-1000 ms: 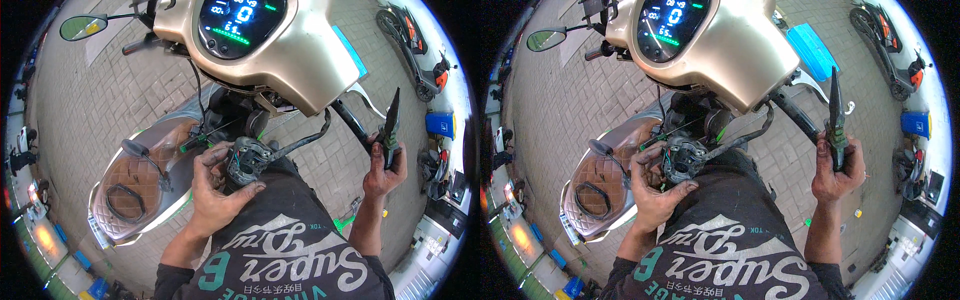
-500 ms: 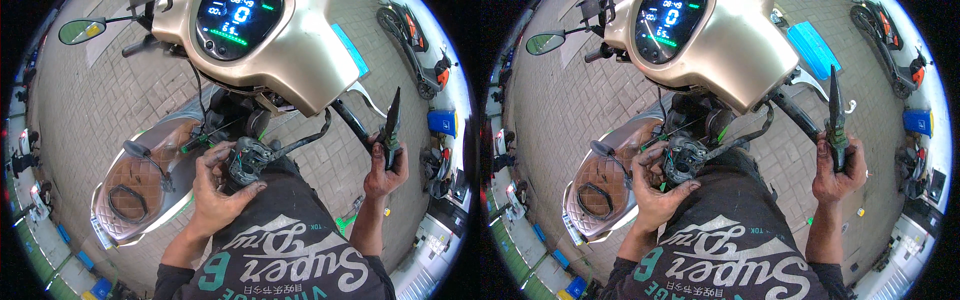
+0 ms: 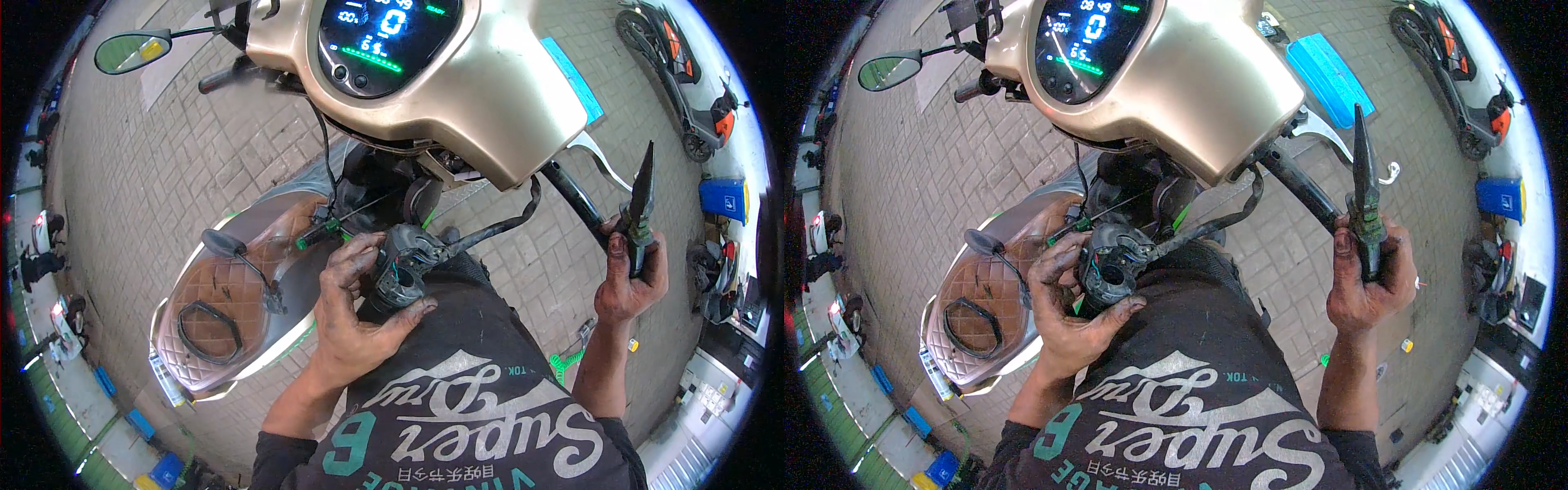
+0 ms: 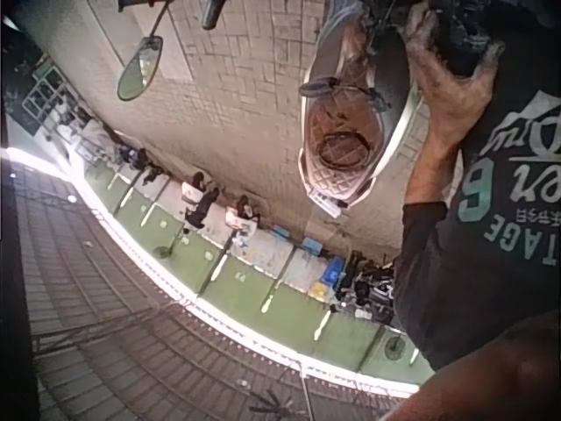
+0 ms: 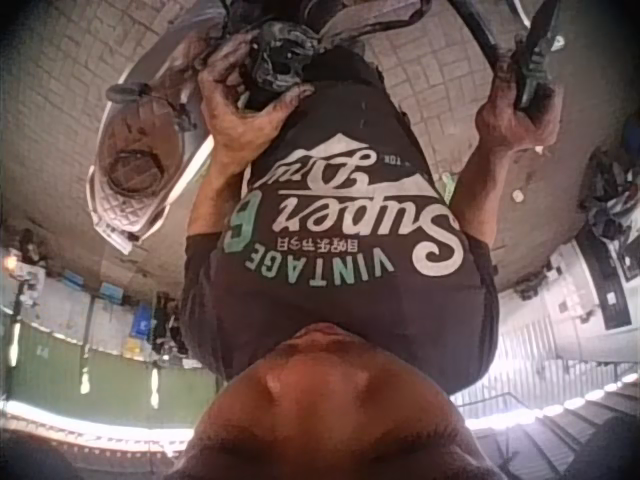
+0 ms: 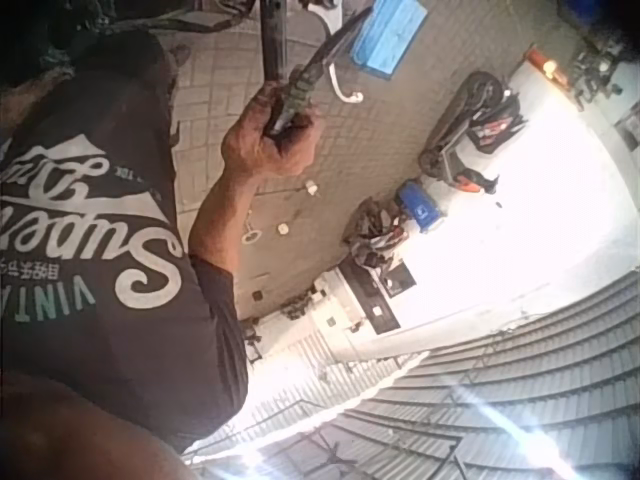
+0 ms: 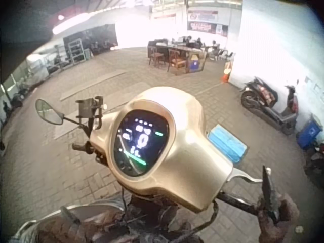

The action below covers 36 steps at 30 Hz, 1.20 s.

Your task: The person disassembles a scooter's handlebar using a screwdriver and pliers. They remove screws from the housing, detach a side mirror, and use pliers to grip and pull components inside the handlebar mechanism.

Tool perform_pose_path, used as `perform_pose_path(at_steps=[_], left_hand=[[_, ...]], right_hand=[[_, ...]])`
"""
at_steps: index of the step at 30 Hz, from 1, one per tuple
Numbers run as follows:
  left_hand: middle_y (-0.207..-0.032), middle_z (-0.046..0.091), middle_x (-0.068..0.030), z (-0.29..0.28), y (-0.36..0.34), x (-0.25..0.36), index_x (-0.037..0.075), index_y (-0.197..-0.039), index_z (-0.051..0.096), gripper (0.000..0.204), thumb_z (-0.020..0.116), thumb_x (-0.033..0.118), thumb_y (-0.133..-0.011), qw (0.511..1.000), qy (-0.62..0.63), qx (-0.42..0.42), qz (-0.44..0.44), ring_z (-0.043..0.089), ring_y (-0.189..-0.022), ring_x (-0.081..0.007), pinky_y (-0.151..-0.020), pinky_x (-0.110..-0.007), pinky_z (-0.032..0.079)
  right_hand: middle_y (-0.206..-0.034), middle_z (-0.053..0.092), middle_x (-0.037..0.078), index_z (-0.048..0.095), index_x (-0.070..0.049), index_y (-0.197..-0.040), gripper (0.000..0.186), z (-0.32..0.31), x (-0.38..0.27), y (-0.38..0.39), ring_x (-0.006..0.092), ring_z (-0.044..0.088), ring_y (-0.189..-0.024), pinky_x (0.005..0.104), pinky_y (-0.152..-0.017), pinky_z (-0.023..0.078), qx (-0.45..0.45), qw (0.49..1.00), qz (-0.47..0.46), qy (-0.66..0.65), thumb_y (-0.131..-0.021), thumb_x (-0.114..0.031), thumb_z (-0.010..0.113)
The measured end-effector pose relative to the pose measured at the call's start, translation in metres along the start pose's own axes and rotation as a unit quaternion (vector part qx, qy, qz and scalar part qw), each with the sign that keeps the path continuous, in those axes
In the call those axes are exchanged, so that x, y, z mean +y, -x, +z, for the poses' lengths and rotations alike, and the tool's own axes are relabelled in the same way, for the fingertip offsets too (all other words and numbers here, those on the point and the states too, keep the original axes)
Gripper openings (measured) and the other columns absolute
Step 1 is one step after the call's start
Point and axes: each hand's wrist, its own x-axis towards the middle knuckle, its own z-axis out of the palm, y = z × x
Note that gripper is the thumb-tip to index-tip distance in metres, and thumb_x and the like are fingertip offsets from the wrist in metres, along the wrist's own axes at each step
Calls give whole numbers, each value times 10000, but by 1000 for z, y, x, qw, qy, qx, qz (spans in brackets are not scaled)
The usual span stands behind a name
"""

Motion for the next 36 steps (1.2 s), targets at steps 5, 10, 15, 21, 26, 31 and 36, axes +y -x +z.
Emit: perform_pose_path(at_steps=[5,10,15,21,26,31,36], left_hand=[[-1218,406,-224,1,-1,-1,7,-1134,333,686,802,89,-641,1000,-12,-3,8,484,-1116,-287,-880,-333,472],[-1225,381,-212,-3,-3,1,1,-1137,337,672,792,73,-649,994,-106,-25,15,474,-1118,-283,-896,-332,460],[-1225,393,-199,3,2,0,1,-1186,325,718,794,74,-648,1000,9,5,-24,478,-1115,-265,-912,-341,451],[-1223,402,-184,2,4,2,-1,-1202,341,719,795,75,-649,997,45,18,-62,486,-1105,-250,-913,-341,451],[-1222,411,-178,1,0,-1,-3,-1177,369,684,796,76,-649,1000,-10,5,-13,495,-1096,-240,-901,-331,457],[-1221,410,-169,7,-1,8,5,-1155,392,664,803,82,-639,992,74,50,-87,511,-1063,-226,-882,-318,464],[-1211,422,-169,4,-6,-1,-4,-1180,365,692,799,72,-646,999,-2,2,-34,515,-1065,-228,-883,-316,462]], right_hand=[[-807,630,114,547,25,-872,142,1,-2,-2,142,583,-738,262,-699,464,2,1000,8,-4,-809,-65,637],[-804,629,113,549,32,-862,135,2,-4,-3,145,586,-743,259,-704,463,-1,1000,4,6,-805,-53,638],[-809,631,115,548,35,-861,139,0,-2,-1,144,584,-746,258,-707,463,1,1000,9,-6,-804,-53,639],[-820,631,118,545,35,-862,142,0,-1,4,149,590,-753,261,-710,466,-1,1000,2,-4,-802,-51,642],[-826,630,118,540,35,-866,151,-1,0,3,152,593,-762,271,-717,470,-4,1000,1,12,-800,-48,646],[-834,631,119,531,32,-865,153,1,1,0,149,599,-756,267,-710,473,1,1000,-11,-8,-798,-40,648],[-835,630,122,527,27,-853,149,-2,4,0,151,598,-761,264,-707,471,-4,1000,-3,10,-799,-43,647]])
